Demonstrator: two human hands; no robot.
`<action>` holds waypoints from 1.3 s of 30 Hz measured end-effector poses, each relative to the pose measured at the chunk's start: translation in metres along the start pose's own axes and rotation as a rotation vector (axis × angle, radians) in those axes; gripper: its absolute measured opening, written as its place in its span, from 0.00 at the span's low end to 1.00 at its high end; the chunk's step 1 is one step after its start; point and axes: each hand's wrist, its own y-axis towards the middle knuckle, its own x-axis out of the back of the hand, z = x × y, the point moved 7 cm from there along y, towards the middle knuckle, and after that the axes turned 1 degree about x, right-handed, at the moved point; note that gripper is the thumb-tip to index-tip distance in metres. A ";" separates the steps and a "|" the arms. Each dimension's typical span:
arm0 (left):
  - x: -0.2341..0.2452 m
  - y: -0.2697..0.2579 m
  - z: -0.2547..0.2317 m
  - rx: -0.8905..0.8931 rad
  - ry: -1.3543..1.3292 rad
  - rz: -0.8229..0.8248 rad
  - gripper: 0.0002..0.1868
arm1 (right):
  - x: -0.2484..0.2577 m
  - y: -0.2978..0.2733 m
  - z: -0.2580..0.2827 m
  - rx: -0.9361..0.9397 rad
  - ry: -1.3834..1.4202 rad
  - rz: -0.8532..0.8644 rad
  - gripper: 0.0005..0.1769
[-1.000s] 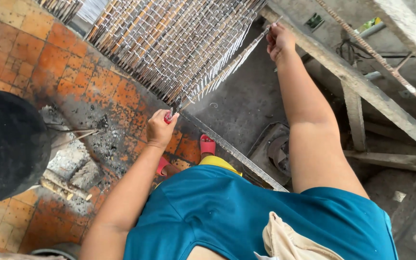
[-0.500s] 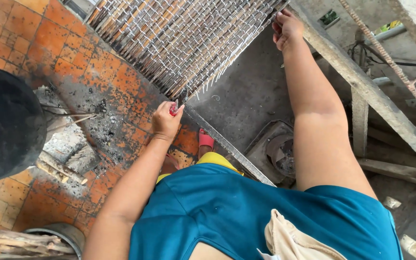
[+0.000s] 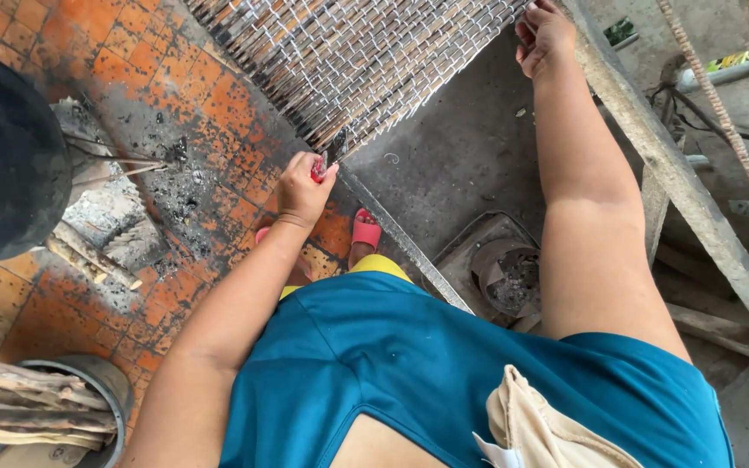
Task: Dipping a rack of wicks into a large pot of melted wax and using a scraper to align them.
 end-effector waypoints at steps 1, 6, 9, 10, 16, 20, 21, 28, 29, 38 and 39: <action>0.000 -0.001 0.001 0.006 0.001 -0.003 0.13 | -0.001 0.001 -0.001 -0.001 -0.005 0.004 0.15; -0.003 0.000 0.004 0.057 -0.001 0.050 0.14 | 0.000 0.001 -0.002 -0.009 -0.012 0.018 0.14; -0.001 0.001 0.003 0.045 -0.020 0.055 0.15 | -0.002 -0.016 0.003 0.021 -0.055 0.014 0.04; 0.001 0.001 0.004 0.049 -0.019 0.062 0.15 | -0.001 -0.012 0.001 0.014 -0.057 0.012 0.04; 0.021 0.002 0.005 0.068 -0.099 -0.013 0.13 | 0.008 0.014 -0.011 0.036 -0.040 0.022 0.13; 0.033 0.000 0.015 0.094 -0.117 -0.055 0.11 | 0.006 0.017 -0.015 0.017 -0.028 0.017 0.08; 0.034 0.000 0.020 0.120 -0.117 -0.058 0.11 | 0.008 0.027 -0.020 0.009 0.001 0.000 0.07; 0.047 -0.004 0.021 0.108 -0.127 -0.073 0.08 | -0.001 0.004 -0.015 -0.009 0.021 0.021 0.13; 0.048 -0.005 0.021 0.105 -0.142 -0.083 0.07 | -0.003 -0.006 -0.011 0.003 0.003 0.030 0.13; 0.048 -0.013 0.031 0.135 -0.127 -0.082 0.08 | -0.008 -0.022 -0.003 -0.033 0.033 0.001 0.05; 0.047 -0.013 0.031 0.137 -0.124 -0.073 0.08 | -0.007 -0.020 -0.004 -0.040 0.067 -0.013 0.05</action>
